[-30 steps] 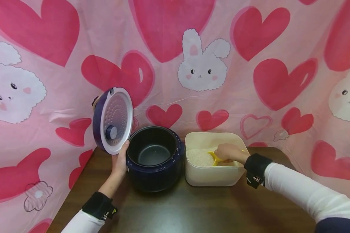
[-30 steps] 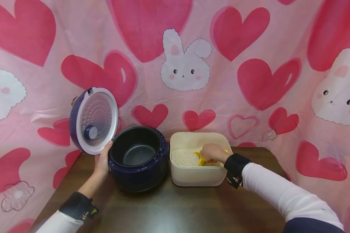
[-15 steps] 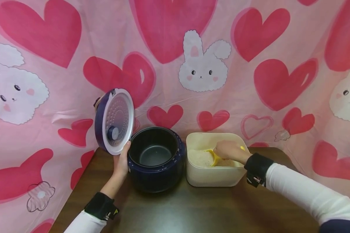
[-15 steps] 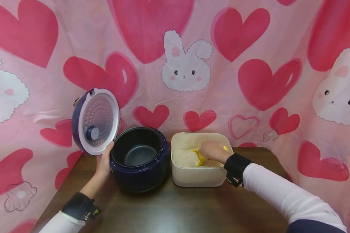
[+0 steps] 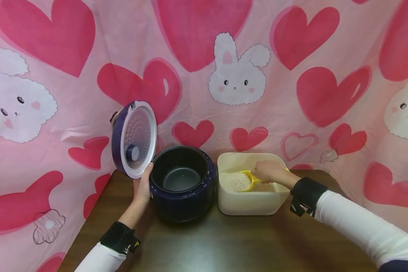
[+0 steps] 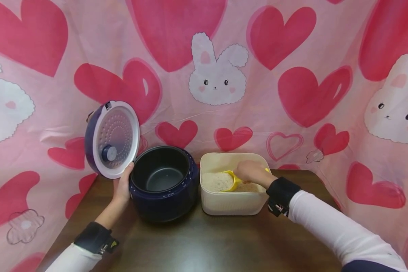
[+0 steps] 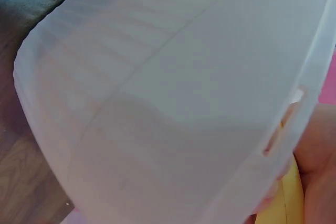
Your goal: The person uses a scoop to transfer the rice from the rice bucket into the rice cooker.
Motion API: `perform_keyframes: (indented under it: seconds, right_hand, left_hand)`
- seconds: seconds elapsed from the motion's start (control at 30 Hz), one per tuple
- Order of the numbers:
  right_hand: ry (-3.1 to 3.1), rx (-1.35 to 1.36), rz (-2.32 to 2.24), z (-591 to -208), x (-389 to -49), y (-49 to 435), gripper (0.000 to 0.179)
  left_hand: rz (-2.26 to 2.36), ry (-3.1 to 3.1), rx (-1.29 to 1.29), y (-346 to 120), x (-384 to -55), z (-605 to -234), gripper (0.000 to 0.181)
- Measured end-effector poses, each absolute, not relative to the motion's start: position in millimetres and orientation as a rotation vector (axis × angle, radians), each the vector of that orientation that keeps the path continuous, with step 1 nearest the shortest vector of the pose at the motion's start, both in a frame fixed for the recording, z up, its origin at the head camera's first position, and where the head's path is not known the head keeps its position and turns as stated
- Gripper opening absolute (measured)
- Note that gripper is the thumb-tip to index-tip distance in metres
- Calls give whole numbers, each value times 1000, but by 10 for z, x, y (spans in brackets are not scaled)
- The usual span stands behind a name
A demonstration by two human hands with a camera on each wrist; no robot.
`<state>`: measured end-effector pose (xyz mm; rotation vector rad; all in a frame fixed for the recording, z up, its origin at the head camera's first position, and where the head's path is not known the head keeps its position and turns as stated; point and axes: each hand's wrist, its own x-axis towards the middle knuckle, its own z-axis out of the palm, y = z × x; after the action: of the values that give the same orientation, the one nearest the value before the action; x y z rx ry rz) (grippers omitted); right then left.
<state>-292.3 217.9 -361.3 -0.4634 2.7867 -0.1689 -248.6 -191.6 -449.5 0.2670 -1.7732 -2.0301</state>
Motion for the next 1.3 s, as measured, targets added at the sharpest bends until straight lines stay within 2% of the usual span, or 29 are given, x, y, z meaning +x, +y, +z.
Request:
perform_keyframes:
  seconds: [0.17,0.53,0.8,1.03,1.3]
  right_hand:
    - [2803,-388,-184,-3543,-2876,2236,29]
    - [2625,-308,-447,-3535,-2880,2462,48]
    - [2544,-314,-675,-3458,-2814,2652,47]
    - [2440,-212,-912,-3428,-2766,2799,47]
    - [2416,-145,-926,-3411,-2776,2827,50]
  left_hand:
    - [-2031,-1765,257,-1926,-2510,-4509,55]
    - [-1983,-1778,246,-1942,-2506,-4511,51]
    - [-2051,-1743,278,-1932,-2493,-4510,50]
    - [-2053,-1754,271,-1943,-2499,-4493,53]
    - [-2043,-1817,339,-1957,-2491,-4498,58]
